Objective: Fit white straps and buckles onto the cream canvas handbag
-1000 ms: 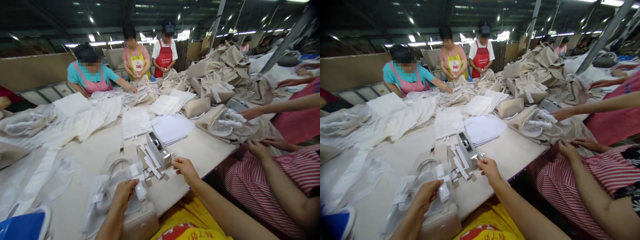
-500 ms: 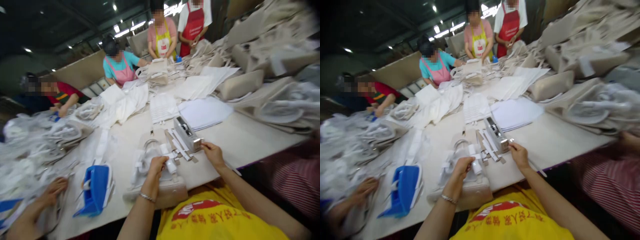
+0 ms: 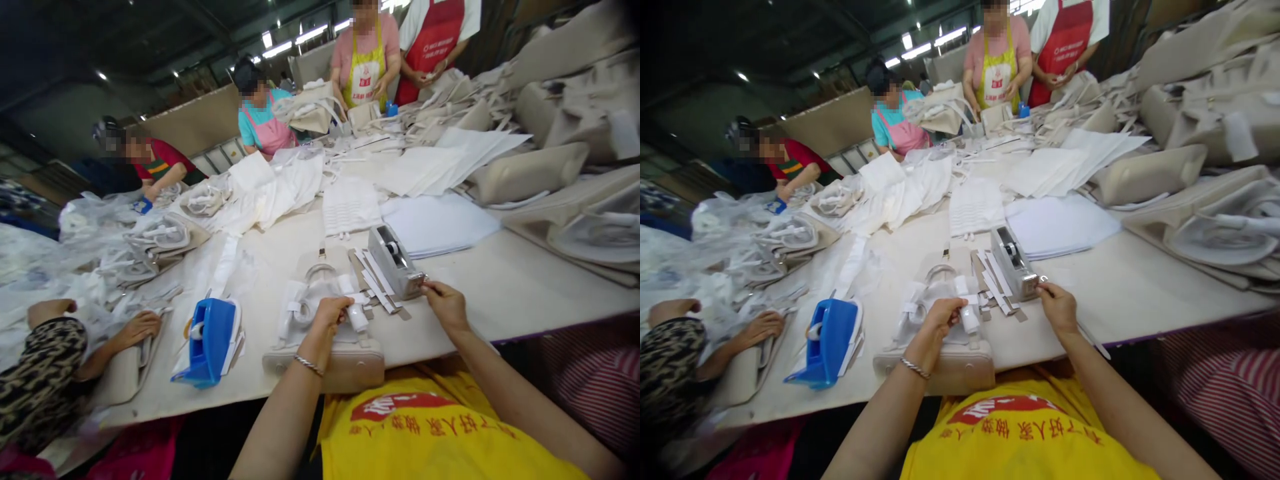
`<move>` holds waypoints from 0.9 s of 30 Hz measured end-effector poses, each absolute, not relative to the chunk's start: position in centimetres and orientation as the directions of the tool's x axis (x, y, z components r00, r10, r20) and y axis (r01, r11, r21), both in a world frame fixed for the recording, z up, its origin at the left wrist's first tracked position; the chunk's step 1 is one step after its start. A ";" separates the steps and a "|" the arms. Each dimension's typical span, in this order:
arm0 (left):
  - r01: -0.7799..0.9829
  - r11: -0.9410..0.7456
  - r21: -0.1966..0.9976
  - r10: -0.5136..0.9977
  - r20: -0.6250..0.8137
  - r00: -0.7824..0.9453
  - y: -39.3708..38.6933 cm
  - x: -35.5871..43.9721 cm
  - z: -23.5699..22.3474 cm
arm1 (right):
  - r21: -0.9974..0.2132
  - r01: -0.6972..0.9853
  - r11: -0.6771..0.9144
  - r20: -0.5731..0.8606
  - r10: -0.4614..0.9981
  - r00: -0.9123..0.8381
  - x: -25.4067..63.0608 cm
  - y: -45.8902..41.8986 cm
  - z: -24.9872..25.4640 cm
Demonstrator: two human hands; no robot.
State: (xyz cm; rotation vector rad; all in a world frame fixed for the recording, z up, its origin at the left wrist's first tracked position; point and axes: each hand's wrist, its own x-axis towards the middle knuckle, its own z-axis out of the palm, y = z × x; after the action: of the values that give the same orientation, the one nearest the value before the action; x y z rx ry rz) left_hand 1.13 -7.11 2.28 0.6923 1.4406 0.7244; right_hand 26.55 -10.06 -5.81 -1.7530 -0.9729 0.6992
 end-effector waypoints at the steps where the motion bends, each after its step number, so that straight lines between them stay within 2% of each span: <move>1: -0.029 0.615 0.788 0.788 -0.615 0.007 -7.1 1.1 2.3 | -0.931 0.297 -0.210 -0.031 0.859 0.512 26.5 -10.1 -5.6; 7: -0.064 0.615 0.786 0.788 -0.616 -0.002 -7.2 1.1 2.3 | -0.930 0.317 -0.184 -0.003 0.870 0.493 26.1 -10.9 -5.4; 10: -0.074 0.617 0.784 0.786 -0.619 -0.005 -7.2 1.1 2.2 | -0.883 0.463 -0.081 0.168 0.865 0.472 26.6 -11.0 -5.4; 13: -0.068 0.621 0.781 0.782 -0.623 -0.005 -7.2 1.1 2.1 | -0.750 0.662 0.007 0.361 0.843 0.400 27.5 -10.4 -5.2; 15: -0.061 0.624 0.779 0.780 -0.626 -0.008 -7.2 1.0 2.0 | -0.684 0.728 0.039 0.419 0.838 0.349 27.9 -9.8 -5.1; 17: -0.057 0.625 0.778 0.779 -0.627 -0.011 -7.2 1.0 2.1 | -0.667 0.742 0.067 0.442 0.837 0.323 28.2 -9.6 -5.4; 19: -0.056 0.626 0.778 0.778 -0.628 -0.013 -7.3 1.0 2.1 | -0.678 0.734 0.033 0.403 0.852 0.335 28.3 -10.1 -6.0; 22: -0.059 0.630 0.775 0.775 -0.632 -0.018 -7.2 1.1 2.2 | -0.727 0.658 -0.195 0.185 0.868 0.461 28.1 -12.1 -6.5; 24: -0.059 0.634 0.771 0.771 -0.636 -0.020 -7.2 1.1 2.1 | -0.799 0.536 -0.274 0.038 0.865 0.500 27.4 -13.5 -5.6; 27: -0.051 0.635 0.771 0.771 -0.636 -0.017 -7.1 1.1 2.2 | -0.902 0.385 -0.195 -0.068 0.945 0.319 25.4 -14.3 -2.1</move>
State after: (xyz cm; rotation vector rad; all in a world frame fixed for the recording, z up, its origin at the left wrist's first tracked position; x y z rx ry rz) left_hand 1.09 -7.11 2.18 0.6442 1.4521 0.7302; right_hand 25.44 -14.27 -2.11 -1.7473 -1.1982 0.8408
